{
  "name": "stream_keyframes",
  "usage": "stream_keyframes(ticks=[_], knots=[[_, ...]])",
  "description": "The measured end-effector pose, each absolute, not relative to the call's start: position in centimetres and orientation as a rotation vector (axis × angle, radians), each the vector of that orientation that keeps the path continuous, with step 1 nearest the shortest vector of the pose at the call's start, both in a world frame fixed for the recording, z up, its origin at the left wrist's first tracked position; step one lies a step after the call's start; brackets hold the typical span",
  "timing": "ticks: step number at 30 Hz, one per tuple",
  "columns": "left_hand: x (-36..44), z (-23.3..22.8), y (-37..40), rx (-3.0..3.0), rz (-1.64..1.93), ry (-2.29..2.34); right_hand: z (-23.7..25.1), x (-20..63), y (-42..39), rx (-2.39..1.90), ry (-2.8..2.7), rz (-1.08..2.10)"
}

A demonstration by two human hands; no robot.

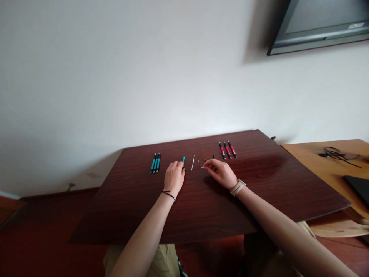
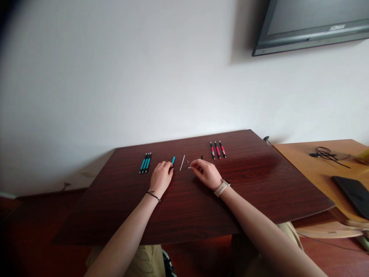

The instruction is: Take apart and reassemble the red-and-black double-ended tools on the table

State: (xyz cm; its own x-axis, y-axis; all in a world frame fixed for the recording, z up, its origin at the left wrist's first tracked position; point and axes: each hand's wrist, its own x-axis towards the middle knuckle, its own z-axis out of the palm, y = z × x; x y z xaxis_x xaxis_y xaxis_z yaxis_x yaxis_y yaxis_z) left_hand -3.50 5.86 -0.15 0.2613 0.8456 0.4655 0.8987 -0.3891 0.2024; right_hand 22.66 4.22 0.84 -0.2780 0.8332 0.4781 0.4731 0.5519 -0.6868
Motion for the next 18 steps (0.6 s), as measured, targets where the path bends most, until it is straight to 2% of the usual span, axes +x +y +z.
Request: stream_keyframes(ticks=[13, 18], knots=[[-3.97, -0.26, 5.67, -2.298, -0.882, -1.846, 0.65, 22.74, 4.35, -1.091, -1.881, 0.527], [-4.15, -0.12, 5.81, -2.307, -1.108, -1.836, 0.62, 22.77, 4.41, -1.082, -1.804, 0.544]])
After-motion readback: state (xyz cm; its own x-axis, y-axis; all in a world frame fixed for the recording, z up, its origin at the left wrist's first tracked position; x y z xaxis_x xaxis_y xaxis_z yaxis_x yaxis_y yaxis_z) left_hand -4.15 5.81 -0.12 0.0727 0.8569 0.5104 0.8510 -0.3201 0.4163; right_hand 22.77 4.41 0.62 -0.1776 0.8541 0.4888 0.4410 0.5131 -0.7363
